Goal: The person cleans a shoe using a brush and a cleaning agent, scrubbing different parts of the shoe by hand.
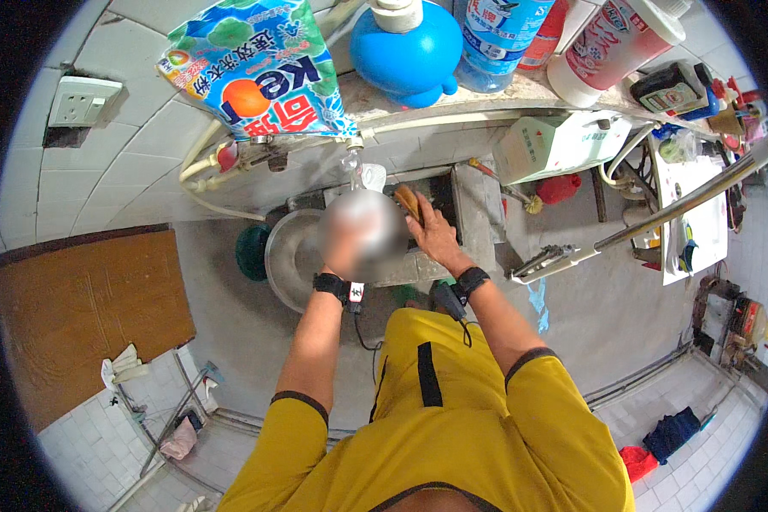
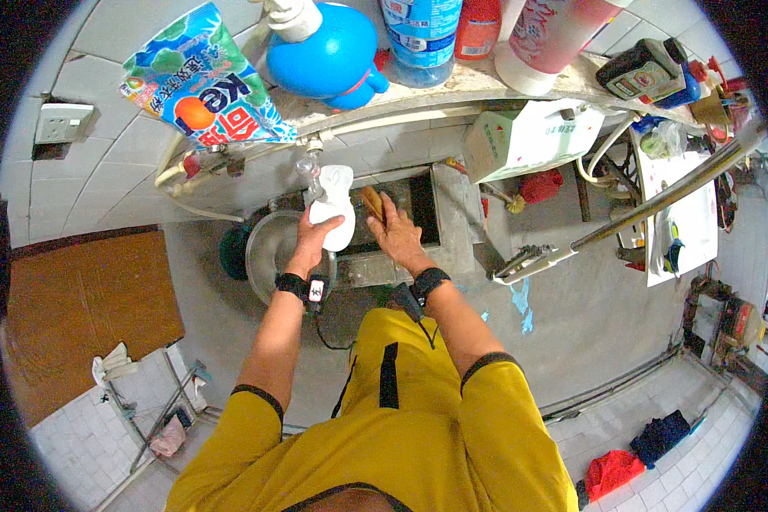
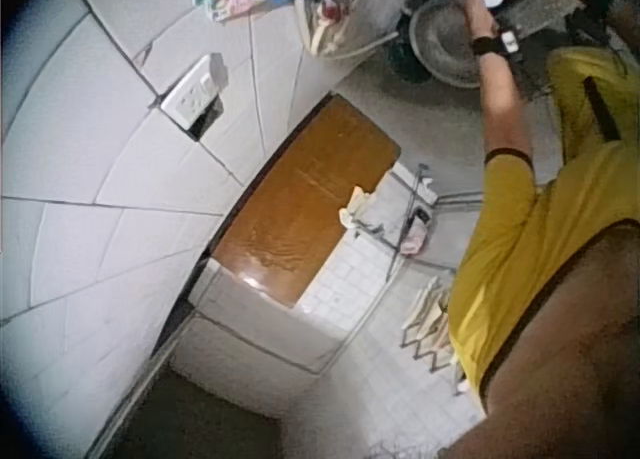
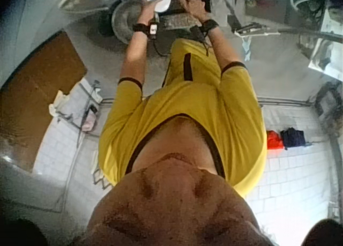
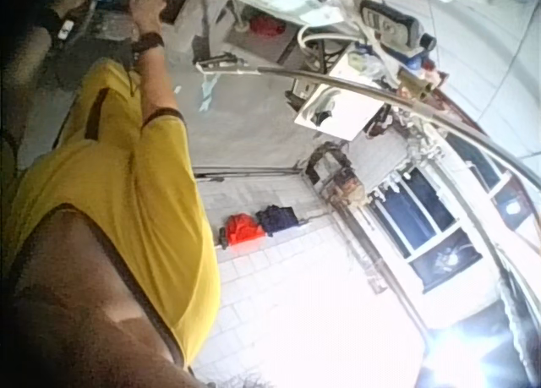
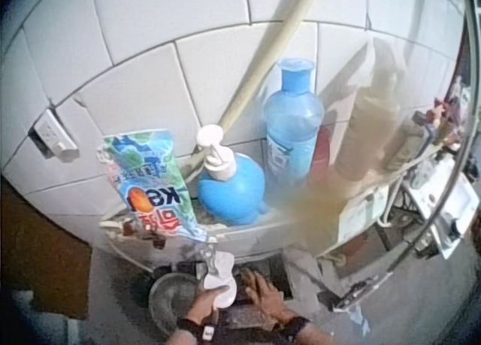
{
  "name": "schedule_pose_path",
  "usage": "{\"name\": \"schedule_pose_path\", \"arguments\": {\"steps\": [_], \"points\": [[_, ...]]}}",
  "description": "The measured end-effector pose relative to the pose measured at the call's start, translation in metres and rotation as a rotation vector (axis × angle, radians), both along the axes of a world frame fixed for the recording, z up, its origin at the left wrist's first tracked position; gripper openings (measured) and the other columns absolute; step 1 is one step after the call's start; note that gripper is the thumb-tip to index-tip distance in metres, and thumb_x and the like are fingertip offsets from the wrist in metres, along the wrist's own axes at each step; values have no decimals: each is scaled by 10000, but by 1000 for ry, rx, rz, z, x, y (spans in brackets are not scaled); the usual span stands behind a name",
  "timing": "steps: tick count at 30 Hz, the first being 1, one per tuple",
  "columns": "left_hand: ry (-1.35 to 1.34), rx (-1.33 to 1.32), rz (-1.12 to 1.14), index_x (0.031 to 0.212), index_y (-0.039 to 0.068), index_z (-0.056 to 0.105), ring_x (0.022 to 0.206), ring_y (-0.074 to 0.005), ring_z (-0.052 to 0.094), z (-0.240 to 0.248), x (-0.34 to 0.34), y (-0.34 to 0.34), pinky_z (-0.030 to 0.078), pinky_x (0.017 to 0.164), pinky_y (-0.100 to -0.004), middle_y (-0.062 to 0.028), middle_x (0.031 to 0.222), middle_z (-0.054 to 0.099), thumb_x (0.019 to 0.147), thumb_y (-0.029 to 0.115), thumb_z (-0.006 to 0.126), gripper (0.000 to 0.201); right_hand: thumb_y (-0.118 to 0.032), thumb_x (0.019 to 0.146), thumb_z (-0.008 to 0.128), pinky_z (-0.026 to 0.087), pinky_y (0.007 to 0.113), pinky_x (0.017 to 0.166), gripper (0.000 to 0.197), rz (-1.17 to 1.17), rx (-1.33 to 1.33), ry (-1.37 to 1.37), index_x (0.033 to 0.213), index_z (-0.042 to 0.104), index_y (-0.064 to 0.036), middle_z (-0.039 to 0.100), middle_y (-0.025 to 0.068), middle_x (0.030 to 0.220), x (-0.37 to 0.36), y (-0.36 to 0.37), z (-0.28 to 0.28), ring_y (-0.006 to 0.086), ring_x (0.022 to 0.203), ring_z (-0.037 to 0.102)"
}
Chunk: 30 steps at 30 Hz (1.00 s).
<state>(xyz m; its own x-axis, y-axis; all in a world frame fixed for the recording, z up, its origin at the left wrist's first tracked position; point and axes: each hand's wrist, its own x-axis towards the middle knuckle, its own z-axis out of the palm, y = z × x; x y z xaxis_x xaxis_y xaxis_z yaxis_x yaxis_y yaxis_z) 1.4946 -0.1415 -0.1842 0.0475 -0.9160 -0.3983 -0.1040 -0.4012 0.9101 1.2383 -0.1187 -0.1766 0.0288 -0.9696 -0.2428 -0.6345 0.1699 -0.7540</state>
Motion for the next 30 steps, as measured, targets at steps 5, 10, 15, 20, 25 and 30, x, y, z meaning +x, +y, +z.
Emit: {"name": "schedule_pose_path", "arguments": {"steps": [5,10,15,20,25,30], "points": [[91,163,65,1711,39,320,1267,-244,699,31,-18,-3,605,1029,-382,-131,1480,654,857,-40,867,1017,-376,1081,672,517,514,899,558,296,-173,3,1626,560,-413,573,133,1185,20,-12,33,340,1074,634],[178,143,-6,1700,81,384,1274,-224,693,55,-8,6,599,1024,-362,-111,1439,674,888,-45,844,942,-348,1047,730,496,480,889,575,284,-187,-116,1600,596,-428,561,134,1172,37,-28,38,337,1071,610],[215,157,-28,1698,77,434,1298,-213,680,79,-16,7,570,1095,-373,-106,1511,644,876,-63,840,927,-352,1074,699,558,521,899,455,26,-183,-125,1528,679,-372,588,192,1181,36,-57,24,408,1054,656],[244,154,-15,1694,115,465,1264,-200,683,75,-17,24,585,1059,-345,-98,1654,522,866,-83,838,929,-396,1111,634,620,547,847,379,-69,-196,-107,1455,732,-272,612,274,1208,34,-63,22,493,977,720],[279,208,117,1692,123,475,1260,-199,686,67,-4,24,582,1059,-343,-80,1453,692,877,-123,790,908,-399,1086,669,624,538,861,404,119,-178,-194,1490,695,-377,595,250,1186,58,-23,32,479,959,720],[229,164,-53,1686,128,493,1282,-174,666,97,-34,25,553,1097,-337,-77,1509,657,879,-119,779,891,-400,1106,644,621,551,834,375,-186,-173,-106,1474,704,-363,599,258,1188,20,-55,-4,482,969,715]]}}
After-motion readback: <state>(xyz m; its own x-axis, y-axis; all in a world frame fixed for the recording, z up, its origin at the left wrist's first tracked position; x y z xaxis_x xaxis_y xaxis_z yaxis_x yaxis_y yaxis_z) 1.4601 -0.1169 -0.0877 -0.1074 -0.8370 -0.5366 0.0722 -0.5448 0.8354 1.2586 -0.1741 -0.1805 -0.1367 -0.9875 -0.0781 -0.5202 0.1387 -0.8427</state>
